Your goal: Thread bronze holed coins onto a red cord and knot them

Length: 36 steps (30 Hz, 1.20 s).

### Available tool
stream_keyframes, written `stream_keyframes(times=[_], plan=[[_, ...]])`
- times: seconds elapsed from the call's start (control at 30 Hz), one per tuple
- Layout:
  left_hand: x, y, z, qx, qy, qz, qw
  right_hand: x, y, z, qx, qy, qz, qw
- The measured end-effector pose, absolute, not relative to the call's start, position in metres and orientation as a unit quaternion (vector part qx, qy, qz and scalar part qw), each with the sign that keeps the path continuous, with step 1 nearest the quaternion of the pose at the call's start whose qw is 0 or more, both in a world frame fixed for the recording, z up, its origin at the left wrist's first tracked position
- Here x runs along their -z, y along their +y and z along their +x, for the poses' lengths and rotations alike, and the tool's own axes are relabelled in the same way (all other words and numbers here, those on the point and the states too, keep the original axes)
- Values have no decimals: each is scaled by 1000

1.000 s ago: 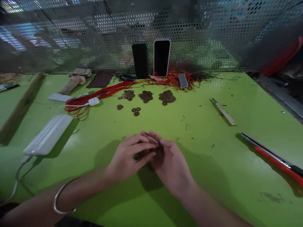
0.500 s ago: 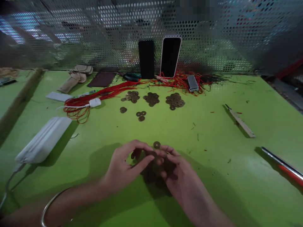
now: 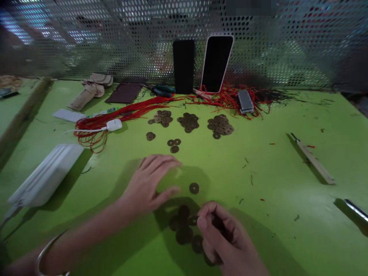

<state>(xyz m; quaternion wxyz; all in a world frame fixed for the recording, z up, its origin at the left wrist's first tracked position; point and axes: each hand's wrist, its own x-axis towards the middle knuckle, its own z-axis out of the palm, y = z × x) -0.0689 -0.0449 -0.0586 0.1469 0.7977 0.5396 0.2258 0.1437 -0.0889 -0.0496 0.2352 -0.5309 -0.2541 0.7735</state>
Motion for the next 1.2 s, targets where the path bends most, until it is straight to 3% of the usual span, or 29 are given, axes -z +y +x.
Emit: stream_keyframes(times=[0.1,0.2,0.5,0.7,0.9,1.2], plan=[[64,-31,-82,-113,609,782,73,54,-89,146,-790,-220,-522,234],[67,-28,-83,-47,605,792,65,60,-91,146,-804,-202,-510,231],[66,-27,-81,-5,610,791,48,57,-87,143,-798,-155,-526,249],[60,-32,-79,-122,576,808,23,50,-82,142,-803,-112,-502,303],[52,-62,-53,-315,417,840,144,44,-81,139,-812,-82,-490,308],[49,-65,-47,-350,419,815,194,38,-87,138,-813,-133,-502,263]])
